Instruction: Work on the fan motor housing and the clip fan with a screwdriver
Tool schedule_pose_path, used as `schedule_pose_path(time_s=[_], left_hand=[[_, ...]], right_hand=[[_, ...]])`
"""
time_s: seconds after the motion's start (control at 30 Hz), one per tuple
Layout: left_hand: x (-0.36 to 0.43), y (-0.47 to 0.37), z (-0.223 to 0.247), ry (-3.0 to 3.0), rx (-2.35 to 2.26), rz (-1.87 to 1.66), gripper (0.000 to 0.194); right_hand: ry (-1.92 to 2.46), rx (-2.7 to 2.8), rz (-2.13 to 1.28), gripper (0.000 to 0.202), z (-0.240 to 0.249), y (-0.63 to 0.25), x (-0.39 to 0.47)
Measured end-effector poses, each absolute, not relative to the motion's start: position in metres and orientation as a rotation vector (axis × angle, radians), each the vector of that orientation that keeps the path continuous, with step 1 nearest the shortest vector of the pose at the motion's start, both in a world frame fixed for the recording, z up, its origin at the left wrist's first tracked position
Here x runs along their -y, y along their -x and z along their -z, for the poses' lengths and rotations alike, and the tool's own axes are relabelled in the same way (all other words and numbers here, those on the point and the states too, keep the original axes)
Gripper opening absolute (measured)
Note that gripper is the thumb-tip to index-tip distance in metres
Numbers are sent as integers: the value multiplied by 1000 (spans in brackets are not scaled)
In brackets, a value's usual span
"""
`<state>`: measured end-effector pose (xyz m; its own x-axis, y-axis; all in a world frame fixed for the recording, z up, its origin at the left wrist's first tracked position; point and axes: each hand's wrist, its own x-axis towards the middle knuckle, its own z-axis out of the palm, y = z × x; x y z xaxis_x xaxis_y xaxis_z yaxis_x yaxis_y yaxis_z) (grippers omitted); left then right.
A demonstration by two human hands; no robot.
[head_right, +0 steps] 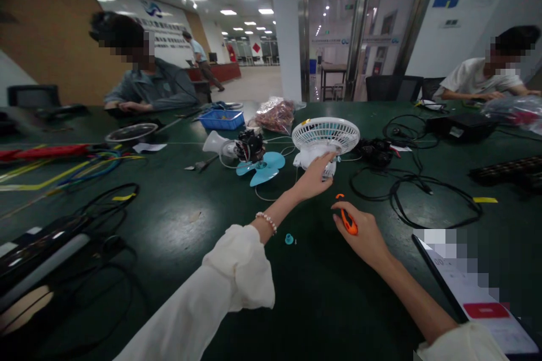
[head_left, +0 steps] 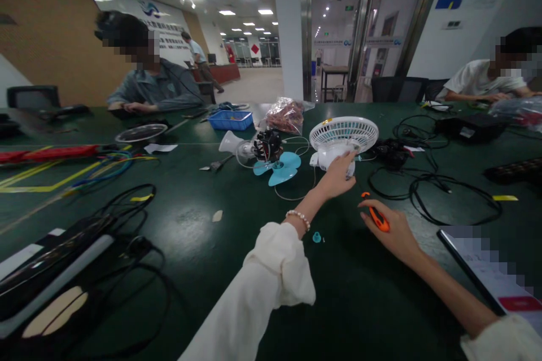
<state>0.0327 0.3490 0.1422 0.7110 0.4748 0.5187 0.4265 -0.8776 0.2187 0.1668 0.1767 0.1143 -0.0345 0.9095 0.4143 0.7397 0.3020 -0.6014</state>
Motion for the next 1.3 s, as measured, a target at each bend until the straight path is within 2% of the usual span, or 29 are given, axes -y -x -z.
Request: schedule_pose_path(time_s=[0.13, 0.2, 0.3, 0.37, 0.5, 0.6, 0.73, 0.9, 1.3], left_hand=[[-334, 11, -142, -2761, -883, -1059, 66], [-334, 32, -151, -2700, -1096, -1348, 60], [-345, 57, -173, -2540, -1455, -1696, 65], [-356, 69, -186, -2380, -1678, -1810, 74], [-376, 86, -202, -2226, -1936, -1681, 88], [-386, 95, -204, -2211, -1996, -1482, 91], [-397, 106, -203, -2199, -2008, -1306, 78], [-410, 122, -203, -2293, -1997, -1305, 63], [-411, 146, -199, -2365, -1742, -1302, 63]], right_hand=[[1481, 1840, -375, 25, -114, -166, -174], [1482, 1846, -388, 25, -113, -166, -173], [1477, 1860, -406, 24, -113, -165, -173], [1478, 1867, -424, 24, -114, -165, -173], [1483, 1884, -443, 25, -116, -164, -173], [1483, 1906, -444, 25, -116, -164, -173], [1483, 1941, -458, 23, -117, -163, -174], [1473, 1975, -470, 21, -120, -161, -173], [1450, 2006, -486, 21, -121, -162, -172]])
